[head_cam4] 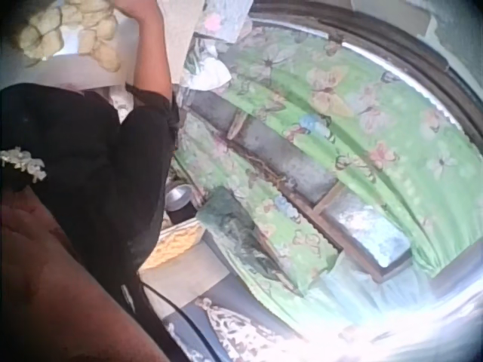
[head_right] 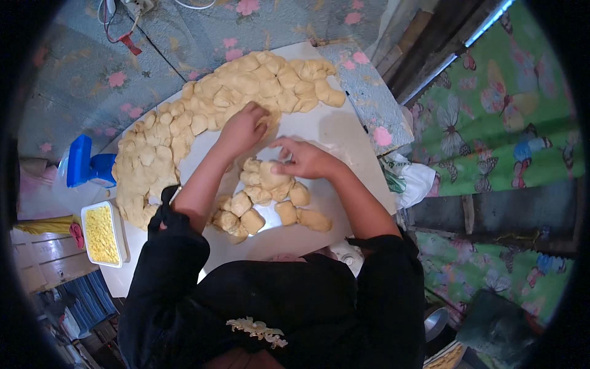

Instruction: Shaping pieces of dough and filling them with a yellow mixture before sealing them.

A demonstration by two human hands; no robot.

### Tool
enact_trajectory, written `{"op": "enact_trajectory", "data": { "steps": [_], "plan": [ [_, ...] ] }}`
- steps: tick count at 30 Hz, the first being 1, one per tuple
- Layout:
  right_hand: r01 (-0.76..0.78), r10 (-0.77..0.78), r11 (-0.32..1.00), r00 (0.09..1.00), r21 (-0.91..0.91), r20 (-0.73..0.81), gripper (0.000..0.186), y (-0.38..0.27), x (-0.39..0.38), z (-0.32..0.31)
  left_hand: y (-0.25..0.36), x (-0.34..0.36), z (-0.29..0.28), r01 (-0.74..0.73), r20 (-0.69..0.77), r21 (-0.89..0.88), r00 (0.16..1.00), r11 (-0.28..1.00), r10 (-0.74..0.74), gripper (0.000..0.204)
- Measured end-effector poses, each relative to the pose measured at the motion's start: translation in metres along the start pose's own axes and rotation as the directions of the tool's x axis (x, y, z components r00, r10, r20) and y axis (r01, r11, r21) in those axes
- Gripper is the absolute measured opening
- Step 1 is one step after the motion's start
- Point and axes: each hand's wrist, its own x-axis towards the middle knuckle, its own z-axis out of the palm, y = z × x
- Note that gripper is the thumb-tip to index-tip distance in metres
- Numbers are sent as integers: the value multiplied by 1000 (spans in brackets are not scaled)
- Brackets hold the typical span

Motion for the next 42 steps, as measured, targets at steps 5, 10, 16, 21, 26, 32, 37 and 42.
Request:
{"op": "enact_trajectory", "data": {
  "steps": [5, 10, 16, 21, 26, 32, 37, 42],
  "plan": [
    [-225, -107, 844, 818, -486, -565, 55, 75, 49, -56, 6, 92, 54, -158, -23, -50, 987, 986, 157, 26],
    [-146, -66, 882, 903, -448, -424, 56, 126, 78, -79, 25, 124, 86, -107, -84, 228, 988, 968, 129, 26],
    [241, -38, 898, 876, 367, -482, 35, 145, 47, -72, 21, 81, 62, 72, -278, -354, 944, 932, -179, 18],
    [173, 157, 458, 950, 872, -271, 40, 80, 5, -67, 60, -5, 19, 20, -274, -823, 861, 568, -429, 17],
    [24, -195, 570, 975, 821, 107, 55, 25, -14, -46, 78, -51, 21, 169, -168, -792, 864, 587, -475, 40],
    [71, -167, 867, 974, 494, 154, 32, 5, -10, -51, 82, -84, 16, 327, -37, -745, 850, 582, -526, 32],
    [81, -203, 912, 942, 403, 268, 32, 50, 31, -52, 45, -115, 9, 297, -280, -534, 821, 791, -497, 34],
    [89, -283, 874, 892, -478, -351, 46, 87, 69, -45, 65, -66, 11, 254, -280, -305, 897, 918, -341, 28]
  ]
}}
